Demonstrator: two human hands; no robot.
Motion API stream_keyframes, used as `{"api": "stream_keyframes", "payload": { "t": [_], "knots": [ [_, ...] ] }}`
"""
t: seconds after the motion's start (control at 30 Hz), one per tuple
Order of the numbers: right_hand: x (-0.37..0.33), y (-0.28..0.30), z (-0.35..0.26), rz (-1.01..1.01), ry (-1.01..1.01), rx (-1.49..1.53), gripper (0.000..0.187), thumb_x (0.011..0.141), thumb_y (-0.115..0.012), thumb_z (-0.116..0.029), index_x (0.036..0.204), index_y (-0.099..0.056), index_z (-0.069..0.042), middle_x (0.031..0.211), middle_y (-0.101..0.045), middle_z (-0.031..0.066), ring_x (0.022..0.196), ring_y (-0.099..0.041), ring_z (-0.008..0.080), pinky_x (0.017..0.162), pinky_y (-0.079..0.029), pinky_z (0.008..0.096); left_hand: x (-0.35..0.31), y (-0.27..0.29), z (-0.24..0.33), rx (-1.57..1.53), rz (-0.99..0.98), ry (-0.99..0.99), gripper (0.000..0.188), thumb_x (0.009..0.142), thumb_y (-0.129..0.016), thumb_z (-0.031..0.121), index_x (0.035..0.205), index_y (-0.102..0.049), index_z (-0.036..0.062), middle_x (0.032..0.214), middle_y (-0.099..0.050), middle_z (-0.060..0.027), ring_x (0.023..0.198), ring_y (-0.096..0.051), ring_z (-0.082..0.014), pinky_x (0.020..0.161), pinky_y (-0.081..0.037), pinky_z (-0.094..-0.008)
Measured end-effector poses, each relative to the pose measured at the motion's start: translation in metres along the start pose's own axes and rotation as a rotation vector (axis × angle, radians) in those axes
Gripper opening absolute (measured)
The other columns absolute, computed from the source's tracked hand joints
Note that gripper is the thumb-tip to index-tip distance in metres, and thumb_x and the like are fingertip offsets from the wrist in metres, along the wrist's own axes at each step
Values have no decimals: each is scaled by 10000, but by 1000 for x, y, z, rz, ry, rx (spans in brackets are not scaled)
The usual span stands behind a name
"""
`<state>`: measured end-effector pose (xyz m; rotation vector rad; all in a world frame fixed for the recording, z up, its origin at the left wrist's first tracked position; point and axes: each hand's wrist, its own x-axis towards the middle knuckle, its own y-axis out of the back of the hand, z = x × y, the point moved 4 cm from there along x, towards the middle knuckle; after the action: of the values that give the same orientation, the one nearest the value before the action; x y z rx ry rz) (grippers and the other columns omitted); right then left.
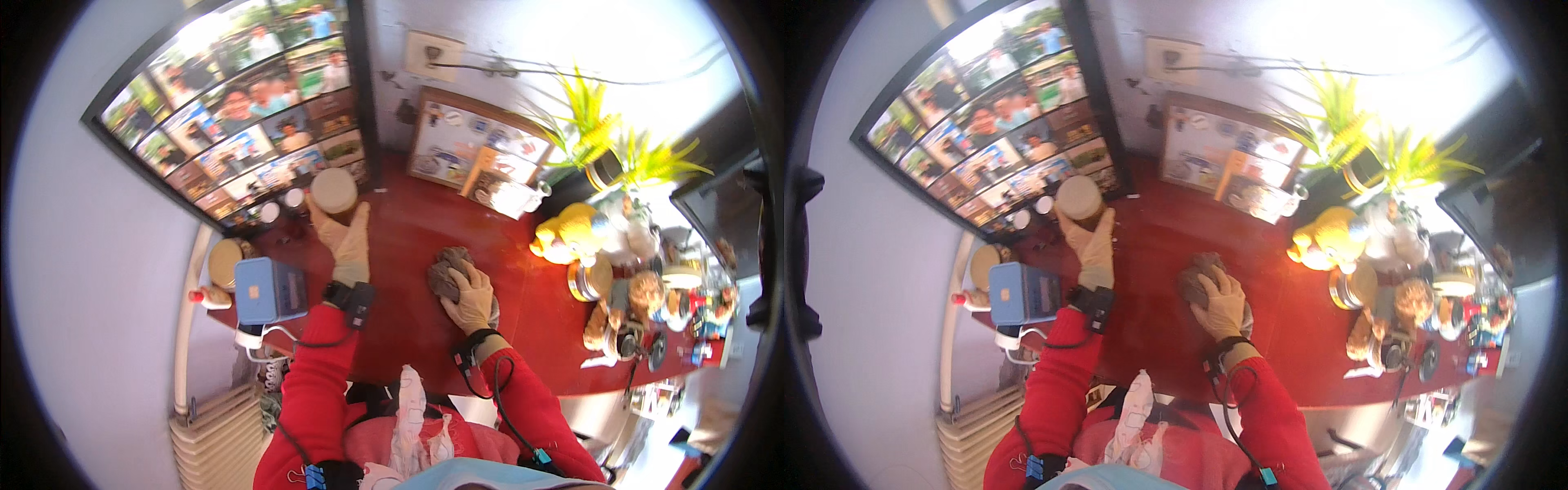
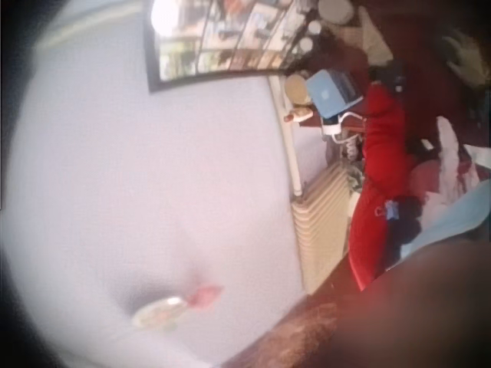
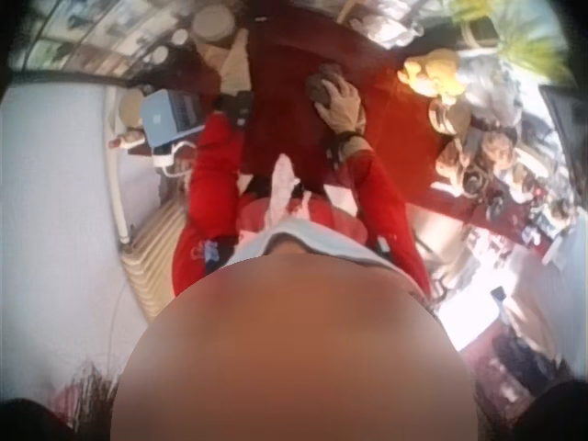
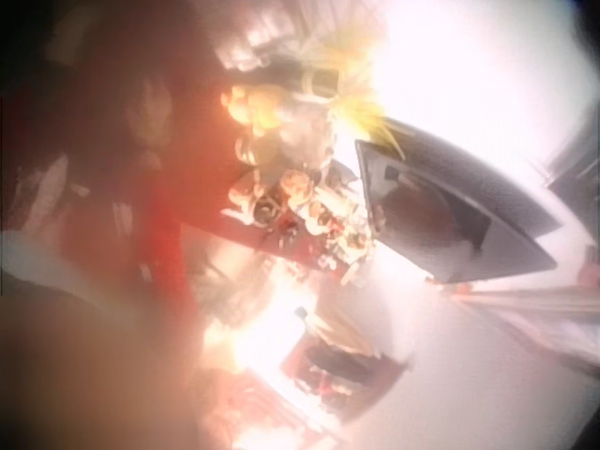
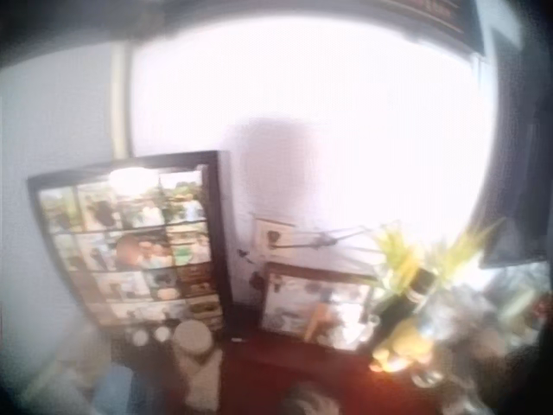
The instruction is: The person wipes a red table surface with a cloth, moving decorative items such as a yellow duck toy, a teddy bear, a framed photo, and a small plant aside to reach the surface. They repeatedly wipe different areas of the table and reposition the items after cleaning.
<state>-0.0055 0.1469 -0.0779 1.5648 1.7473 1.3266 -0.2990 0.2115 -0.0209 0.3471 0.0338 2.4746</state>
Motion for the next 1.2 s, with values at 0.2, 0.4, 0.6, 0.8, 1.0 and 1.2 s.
{"api": "stream_keyframes", "payload": {
  "t": [0.2, 0.4, 0.6, 0.8, 1.0, 1.2],
  "knots": [
    [-3, -2, 1, 31, -34, -35, 620, 633, -801, -259, 1228, -631, -231, 1387, -542, 69, 1193, -519, 362, 963, -452, 503, -15, -3, 9, -202, -198, 81, 871, 707, -823, -41, 1442, -366, 66, 1278, -555, -103, 1091, -596, -202, 910, -536, -349],
    [8, 3, 10, 22, -179, 198, 587, 617, -812, -170, 1186, -668, -197, 1340, -576, 100, 1193, -527, 369, 1014, -449, 460, -128, 27, 19, -564, -738, 345, 945, 676, -790, -108, 1462, -313, 109, 1353, -492, -100, 1194, -574, -220, 978, -541, -391],
    [-15, 81, -6, 157, -555, 1353, 516, 797, -710, 12, 1290, -583, -74, 1296, -606, 72, 1203, -576, 211, 1008, -496, 366, -163, 39, 16, -512, -954, 257, 935, 695, -789, -130, 1476, -350, 137, 1341, -522, -48, 1214, -564, -183, 990, -529, -367],
    [5, 120, -136, -84, 265, 412, 525, 612, -818, -99, 1116, -686, -154, 1401, -518, 118, 1305, -476, 371, 1059, -435, 464, -175, 32, 13, -1250, -877, 1013, 792, 765, -784, 29, 1455, -410, 137, 1361, -536, -68, 1242, -555, -246, 1024, -509, -395],
    [47, 113, -165, -256, 77, 238, 439, 695, -800, -169, 1118, -683, -163, 1310, -562, 134, 1184, -552, 392, 963, -494, 471, -155, 36, 28, -240, -1043, 23, 701, 829, -796, 169, 1424, -428, 125, 1387, -523, -52, 1244, -552, -224, 1015, -504, -384],
    [60, 95, -114, -221, -399, 536, 477, 825, -710, -293, 1257, -612, -114, 1205, -646, 174, 1125, -618, 378, 931, -502, 419, -164, 38, 20, -779, -1011, 481, 943, 709, -853, -39, 1479, -337, 132, 1413, -494, -55, 1294, -501, -176, 1062, -481, -363]
  ]
}}
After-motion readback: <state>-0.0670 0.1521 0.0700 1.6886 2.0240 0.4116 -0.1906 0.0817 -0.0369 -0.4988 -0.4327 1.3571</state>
